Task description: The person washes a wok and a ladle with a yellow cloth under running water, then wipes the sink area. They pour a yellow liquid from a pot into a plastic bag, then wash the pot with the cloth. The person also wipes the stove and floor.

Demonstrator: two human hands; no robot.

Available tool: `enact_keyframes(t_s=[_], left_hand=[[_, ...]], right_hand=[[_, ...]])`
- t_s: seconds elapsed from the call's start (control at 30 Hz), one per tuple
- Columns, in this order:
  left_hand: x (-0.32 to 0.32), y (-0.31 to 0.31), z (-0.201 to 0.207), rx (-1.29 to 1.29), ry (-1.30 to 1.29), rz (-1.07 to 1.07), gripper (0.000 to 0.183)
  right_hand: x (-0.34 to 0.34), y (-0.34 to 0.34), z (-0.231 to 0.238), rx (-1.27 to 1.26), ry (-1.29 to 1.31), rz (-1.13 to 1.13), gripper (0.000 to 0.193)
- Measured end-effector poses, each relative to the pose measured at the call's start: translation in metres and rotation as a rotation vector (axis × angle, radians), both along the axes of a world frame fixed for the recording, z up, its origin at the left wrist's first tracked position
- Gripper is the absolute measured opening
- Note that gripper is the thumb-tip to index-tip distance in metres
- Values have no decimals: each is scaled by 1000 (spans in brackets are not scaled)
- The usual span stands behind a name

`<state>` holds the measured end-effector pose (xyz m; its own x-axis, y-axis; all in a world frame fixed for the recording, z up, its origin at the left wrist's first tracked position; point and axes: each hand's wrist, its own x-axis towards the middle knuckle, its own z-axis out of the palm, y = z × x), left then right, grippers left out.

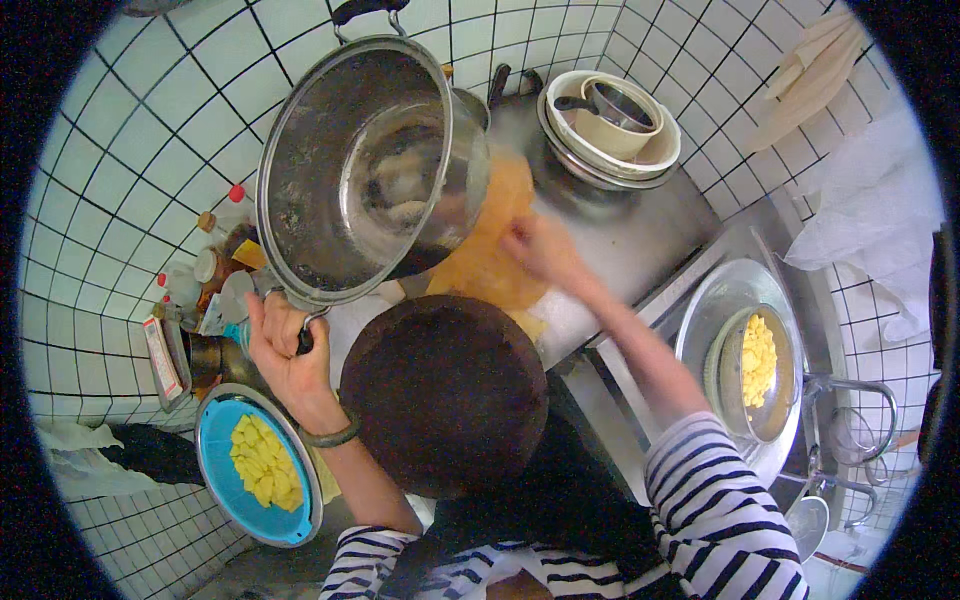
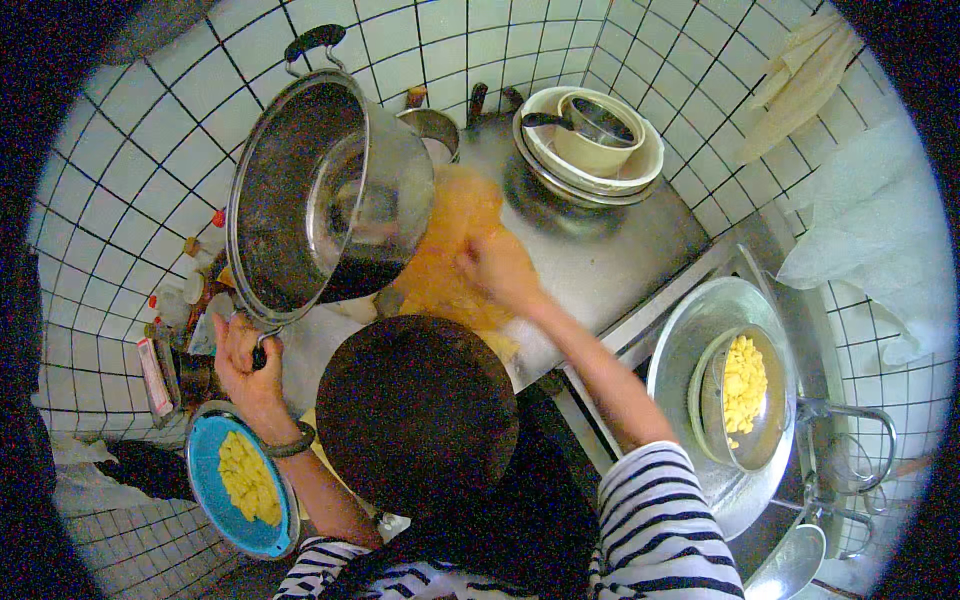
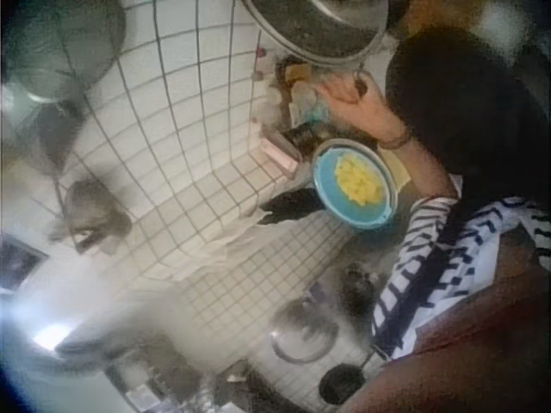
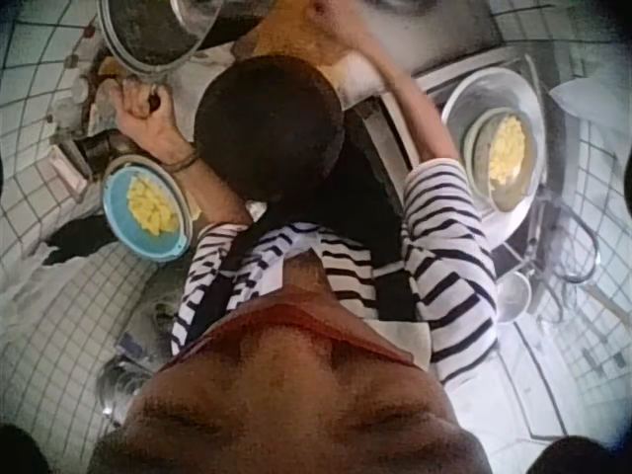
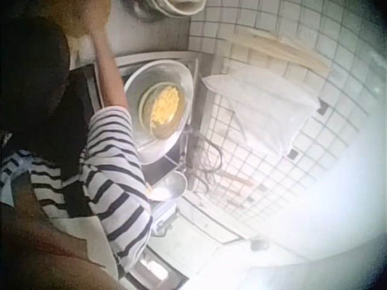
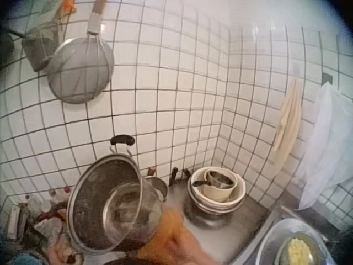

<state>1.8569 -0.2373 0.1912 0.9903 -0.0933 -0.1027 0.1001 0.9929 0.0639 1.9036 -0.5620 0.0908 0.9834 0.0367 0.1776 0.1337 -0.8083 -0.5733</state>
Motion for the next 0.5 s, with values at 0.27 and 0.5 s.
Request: enact_keyframes(t_s=[0.27,0.5], left_hand=[[1,30,15,168,-416,-61,15],[2,45,43,-52,-129,-91,44]], right_hand=[[26,-39,132,967,111,26,27],[14,-27,225,914,-40,110,17]])
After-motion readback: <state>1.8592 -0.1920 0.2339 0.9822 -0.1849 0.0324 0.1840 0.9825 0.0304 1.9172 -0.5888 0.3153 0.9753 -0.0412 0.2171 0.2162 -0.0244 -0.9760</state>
